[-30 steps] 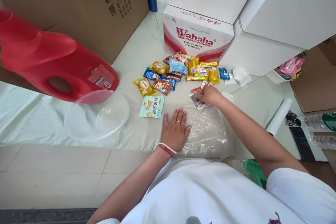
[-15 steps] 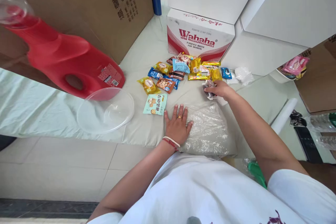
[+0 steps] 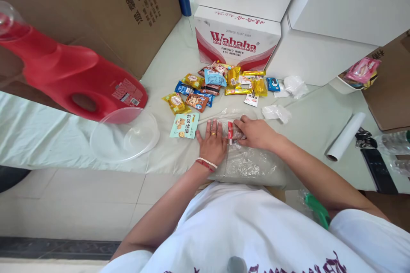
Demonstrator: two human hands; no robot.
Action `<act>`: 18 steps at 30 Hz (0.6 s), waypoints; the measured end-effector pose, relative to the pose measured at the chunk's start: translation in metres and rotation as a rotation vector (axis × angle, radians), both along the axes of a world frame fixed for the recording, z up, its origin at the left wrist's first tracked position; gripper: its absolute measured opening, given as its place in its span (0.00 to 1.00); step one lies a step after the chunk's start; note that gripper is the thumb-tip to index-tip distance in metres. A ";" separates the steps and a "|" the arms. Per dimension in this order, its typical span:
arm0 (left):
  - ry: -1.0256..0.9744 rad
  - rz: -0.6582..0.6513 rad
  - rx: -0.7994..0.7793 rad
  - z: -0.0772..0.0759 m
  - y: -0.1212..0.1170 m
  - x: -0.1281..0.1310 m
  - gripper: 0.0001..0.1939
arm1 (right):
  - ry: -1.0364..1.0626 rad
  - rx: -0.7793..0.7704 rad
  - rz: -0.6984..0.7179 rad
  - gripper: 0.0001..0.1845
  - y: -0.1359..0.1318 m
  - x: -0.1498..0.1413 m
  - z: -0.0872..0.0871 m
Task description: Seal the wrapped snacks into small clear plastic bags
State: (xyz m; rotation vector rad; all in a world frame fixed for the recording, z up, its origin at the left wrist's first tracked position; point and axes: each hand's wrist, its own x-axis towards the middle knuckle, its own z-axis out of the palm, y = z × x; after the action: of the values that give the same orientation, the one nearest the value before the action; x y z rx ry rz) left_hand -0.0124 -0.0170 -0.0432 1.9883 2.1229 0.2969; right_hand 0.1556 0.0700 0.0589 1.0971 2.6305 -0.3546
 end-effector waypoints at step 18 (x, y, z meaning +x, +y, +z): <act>-0.393 -0.790 0.066 0.006 -0.070 -0.088 0.14 | 0.557 -0.155 0.043 0.15 -0.095 0.129 -0.057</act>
State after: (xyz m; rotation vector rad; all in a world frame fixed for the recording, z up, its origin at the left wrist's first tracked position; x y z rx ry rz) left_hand -0.1005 -0.0871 -0.0370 2.3686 1.0060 0.5472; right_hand 0.2844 -0.0246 0.0022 0.9989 3.0169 -0.9595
